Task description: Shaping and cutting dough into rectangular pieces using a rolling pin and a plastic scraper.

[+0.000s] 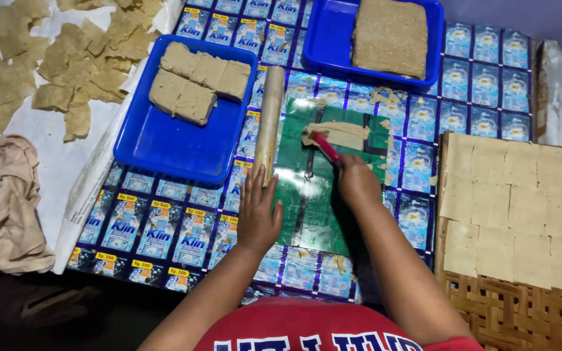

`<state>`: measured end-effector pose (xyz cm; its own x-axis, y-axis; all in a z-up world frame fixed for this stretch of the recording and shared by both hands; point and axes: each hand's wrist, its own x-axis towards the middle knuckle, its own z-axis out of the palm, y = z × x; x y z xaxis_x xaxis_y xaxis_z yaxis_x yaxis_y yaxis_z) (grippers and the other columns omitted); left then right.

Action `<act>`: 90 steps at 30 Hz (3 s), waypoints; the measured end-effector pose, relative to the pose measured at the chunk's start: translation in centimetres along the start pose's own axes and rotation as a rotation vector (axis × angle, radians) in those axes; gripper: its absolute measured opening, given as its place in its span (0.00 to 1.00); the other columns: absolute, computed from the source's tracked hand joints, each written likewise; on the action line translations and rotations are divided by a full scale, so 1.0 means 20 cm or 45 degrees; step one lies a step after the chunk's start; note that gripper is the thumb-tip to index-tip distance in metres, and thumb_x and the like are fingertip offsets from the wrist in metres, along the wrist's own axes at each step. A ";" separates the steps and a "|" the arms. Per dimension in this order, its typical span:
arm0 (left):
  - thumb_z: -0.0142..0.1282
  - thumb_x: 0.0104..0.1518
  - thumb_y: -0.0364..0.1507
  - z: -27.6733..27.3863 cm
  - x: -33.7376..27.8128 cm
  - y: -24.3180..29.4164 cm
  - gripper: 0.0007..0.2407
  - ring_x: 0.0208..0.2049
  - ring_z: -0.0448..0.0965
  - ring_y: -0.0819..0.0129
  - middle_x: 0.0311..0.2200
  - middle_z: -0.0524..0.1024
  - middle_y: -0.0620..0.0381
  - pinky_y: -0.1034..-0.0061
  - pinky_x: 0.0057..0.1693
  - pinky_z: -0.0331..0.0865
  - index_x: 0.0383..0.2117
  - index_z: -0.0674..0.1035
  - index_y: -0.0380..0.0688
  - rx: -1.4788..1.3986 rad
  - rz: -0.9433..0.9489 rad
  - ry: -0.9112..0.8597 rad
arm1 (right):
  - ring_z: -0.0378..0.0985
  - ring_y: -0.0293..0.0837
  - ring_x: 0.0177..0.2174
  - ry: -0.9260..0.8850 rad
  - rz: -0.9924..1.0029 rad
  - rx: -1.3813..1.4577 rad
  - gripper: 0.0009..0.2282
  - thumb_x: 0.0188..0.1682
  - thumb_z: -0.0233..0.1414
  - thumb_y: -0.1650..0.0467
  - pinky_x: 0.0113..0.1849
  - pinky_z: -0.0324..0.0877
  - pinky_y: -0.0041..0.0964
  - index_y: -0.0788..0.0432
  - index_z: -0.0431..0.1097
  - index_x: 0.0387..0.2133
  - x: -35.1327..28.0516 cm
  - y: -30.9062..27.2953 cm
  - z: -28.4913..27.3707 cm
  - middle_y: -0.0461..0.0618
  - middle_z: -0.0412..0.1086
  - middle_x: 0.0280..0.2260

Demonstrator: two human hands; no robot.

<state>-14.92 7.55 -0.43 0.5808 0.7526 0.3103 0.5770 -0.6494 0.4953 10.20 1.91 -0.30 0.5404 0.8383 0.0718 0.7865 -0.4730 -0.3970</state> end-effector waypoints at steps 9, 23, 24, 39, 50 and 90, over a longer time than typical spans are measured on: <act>0.43 0.62 0.19 -0.26 0.03 -0.17 0.22 0.73 0.56 0.44 0.70 0.60 0.41 0.55 0.73 0.52 0.65 0.68 0.42 -0.619 0.098 -0.024 | 0.78 0.67 0.31 -0.054 0.041 0.161 0.14 0.51 0.52 0.68 0.33 0.72 0.57 0.63 0.67 0.48 -0.04 -0.13 -0.01 0.66 0.74 0.30; 0.44 0.63 0.24 -0.43 0.84 -1.12 0.20 0.73 0.55 0.46 0.68 0.64 0.44 0.48 0.74 0.44 0.63 0.70 0.40 -0.203 0.125 0.153 | 0.68 0.46 0.12 -0.903 0.797 1.825 0.08 0.56 0.44 0.72 0.27 0.80 0.55 0.68 0.63 0.34 0.23 -1.11 0.77 0.57 0.69 0.20; 0.45 0.63 0.26 -0.41 0.88 -1.16 0.21 0.72 0.53 0.46 0.69 0.61 0.44 0.48 0.74 0.44 0.65 0.67 0.39 -0.146 0.164 0.086 | 0.66 0.46 0.12 -0.818 0.801 1.840 0.05 0.55 0.43 0.72 0.27 0.79 0.56 0.64 0.62 0.36 0.27 -1.14 0.79 0.57 0.69 0.20; 0.37 0.71 0.40 -0.14 0.89 -1.37 0.24 0.74 0.49 0.48 0.71 0.58 0.41 0.53 0.74 0.36 0.68 0.64 0.39 -0.340 0.023 -0.061 | 0.75 0.74 0.30 0.004 -0.022 0.530 0.06 0.58 0.44 0.72 0.30 0.65 0.65 0.61 0.58 0.46 0.37 -1.43 0.79 0.74 0.71 0.25; 0.45 0.70 0.36 -0.41 0.74 -0.92 0.22 0.55 0.77 0.68 0.57 0.76 0.49 0.74 0.60 0.69 0.67 0.66 0.37 -1.669 -0.406 0.024 | 0.77 0.59 0.23 -0.130 -0.122 0.909 0.08 0.59 0.47 0.70 0.25 0.69 0.53 0.62 0.59 0.46 0.10 -1.34 0.38 0.63 0.72 0.23; 0.65 0.51 0.27 -0.04 0.65 0.00 0.38 0.51 0.73 0.42 0.50 0.72 0.37 0.55 0.55 0.68 0.68 0.56 0.32 0.288 -0.497 -0.249 | 0.73 0.57 0.49 0.225 -0.140 0.210 0.14 0.51 0.55 0.73 0.49 0.71 0.49 0.59 0.73 0.51 -0.03 0.17 -0.37 0.58 0.71 0.49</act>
<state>-7.75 17.45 4.33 0.3806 0.9242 -0.0324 0.8708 -0.3464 0.3488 14.77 -2.12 5.11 0.5099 0.8150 0.2755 0.7917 -0.3193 -0.5208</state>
